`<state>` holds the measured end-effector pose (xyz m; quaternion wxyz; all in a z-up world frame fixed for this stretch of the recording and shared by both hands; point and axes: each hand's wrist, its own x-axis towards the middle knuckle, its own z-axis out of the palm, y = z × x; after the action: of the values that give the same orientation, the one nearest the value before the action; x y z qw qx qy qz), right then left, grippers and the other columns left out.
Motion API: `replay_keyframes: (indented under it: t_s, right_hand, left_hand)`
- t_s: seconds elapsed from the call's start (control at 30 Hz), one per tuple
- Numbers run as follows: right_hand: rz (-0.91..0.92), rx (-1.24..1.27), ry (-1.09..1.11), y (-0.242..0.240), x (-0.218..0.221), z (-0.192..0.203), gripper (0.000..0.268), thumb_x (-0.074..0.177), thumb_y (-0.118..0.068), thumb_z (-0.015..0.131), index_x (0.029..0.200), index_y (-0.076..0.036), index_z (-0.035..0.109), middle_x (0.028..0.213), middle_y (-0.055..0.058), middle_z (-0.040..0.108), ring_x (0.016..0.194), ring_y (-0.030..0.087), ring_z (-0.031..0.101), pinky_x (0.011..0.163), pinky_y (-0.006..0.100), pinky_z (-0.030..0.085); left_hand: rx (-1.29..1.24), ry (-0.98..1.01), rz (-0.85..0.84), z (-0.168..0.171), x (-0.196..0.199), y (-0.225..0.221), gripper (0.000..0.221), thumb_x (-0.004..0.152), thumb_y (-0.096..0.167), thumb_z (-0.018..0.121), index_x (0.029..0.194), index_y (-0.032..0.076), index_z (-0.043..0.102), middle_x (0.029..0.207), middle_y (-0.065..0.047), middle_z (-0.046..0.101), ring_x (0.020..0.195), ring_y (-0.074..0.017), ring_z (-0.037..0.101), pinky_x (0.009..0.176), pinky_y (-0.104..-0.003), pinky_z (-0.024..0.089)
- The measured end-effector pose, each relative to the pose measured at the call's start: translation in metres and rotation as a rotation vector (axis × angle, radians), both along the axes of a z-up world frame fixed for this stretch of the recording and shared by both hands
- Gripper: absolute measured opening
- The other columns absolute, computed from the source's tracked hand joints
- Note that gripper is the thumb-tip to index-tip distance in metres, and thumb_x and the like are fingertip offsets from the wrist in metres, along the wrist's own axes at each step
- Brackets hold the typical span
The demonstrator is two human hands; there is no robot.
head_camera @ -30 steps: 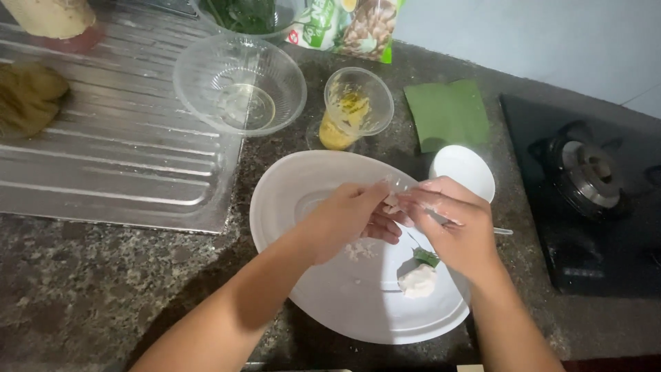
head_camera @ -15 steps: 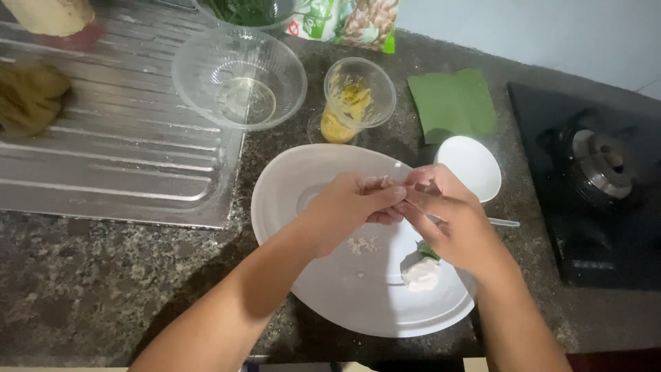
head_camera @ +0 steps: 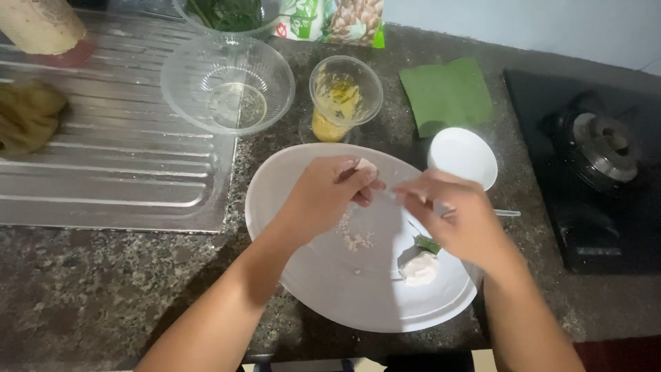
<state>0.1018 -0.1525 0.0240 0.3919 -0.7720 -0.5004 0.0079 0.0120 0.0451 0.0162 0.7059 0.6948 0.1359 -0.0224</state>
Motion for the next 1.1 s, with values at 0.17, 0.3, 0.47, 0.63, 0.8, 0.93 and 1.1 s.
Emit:
replay_keyframes:
  t_s: [0.17,0.3,0.47,0.63,0.8,0.93,1.1]
  right_hand:
    - [0.215,-0.239,-0.037,0.010,-0.026,0.003,0.023,0.081,-0.004,0.072,0.104,-0.002,0.077,0.090,0.021,0.072,0.074,0.037,0.070,0.062,0.044,0.057]
    - [0.235,-0.361,-0.083,0.009,-0.022,-0.024,0.021,0.086,-0.011,0.072,0.105,-0.009,0.079,0.099,0.014,0.069,0.080,0.030,0.069,0.063,0.042,0.058]
    - [0.195,-0.456,-0.150,0.013,-0.025,-0.024,0.016,0.090,-0.017,0.069,0.100,-0.011,0.079,0.099,0.010,0.071,0.083,0.025,0.069,0.067,0.038,0.057]
    - [0.210,-0.516,-0.226,0.010,-0.021,-0.033,0.015,0.092,-0.020,0.065,0.100,-0.013,0.076,0.104,0.002,0.067,0.088,0.020,0.068,0.072,0.034,0.057]
    - [0.076,-0.619,-0.015,0.018,-0.032,0.006,0.021,0.097,-0.015,0.057,0.105,-0.008,0.075,0.105,0.004,0.070,0.085,0.021,0.073,0.077,0.034,0.059]
    - [0.145,-0.106,-0.200,0.005,-0.016,-0.002,0.014,0.085,0.004,0.064,0.089,-0.004,0.075,0.083,0.005,0.066,0.063,0.017,0.066,0.058,0.026,0.056]
    - [0.016,0.175,-0.240,0.001,-0.009,-0.008,0.019,0.080,0.009,0.070,0.093,-0.003,0.076,0.089,0.007,0.062,0.065,0.018,0.063,0.064,0.030,0.058]
  left_hand:
    - [0.110,0.027,-0.020,-0.006,0.002,-0.001,0.053,0.099,0.028,0.052,0.140,-0.006,0.049,0.091,-0.011,0.076,0.080,-0.0147,0.075,0.086,-0.032,0.058]
    - [0.005,0.062,-0.022,0.011,-0.007,-0.004,0.041,0.097,0.027,0.050,0.121,-0.002,0.067,0.082,-0.012,0.073,0.074,-0.0169,0.074,0.075,-0.031,0.059]
    - [-0.250,0.058,0.062,-0.010,0.006,-0.005,0.040,0.100,0.037,0.052,0.100,0.001,0.071,0.080,-0.014,0.071,0.066,-0.0179,0.070,0.067,-0.031,0.061]
    - [-0.381,0.040,0.174,-0.019,0.008,-0.003,0.037,0.100,0.032,0.053,0.078,0.003,0.062,0.078,-0.016,0.068,0.061,-0.0187,0.067,0.058,-0.030,0.061]
    - [-0.375,0.148,0.140,-0.024,0.012,-0.001,0.029,0.095,0.018,0.049,0.092,-0.002,0.070,0.086,-0.016,0.070,0.073,-0.0203,0.070,0.074,-0.034,0.063]
    - [-0.457,0.138,0.119,-0.019,0.010,-0.002,0.022,0.091,0.012,0.051,0.091,-0.003,0.068,0.086,-0.016,0.068,0.075,-0.0212,0.069,0.074,-0.033,0.063]
    - [-0.651,0.195,0.090,-0.053,0.024,-0.010,0.026,0.092,0.016,0.047,0.094,-0.002,0.066,0.081,-0.013,0.059,0.069,-0.0200,0.060,0.065,-0.033,0.056]
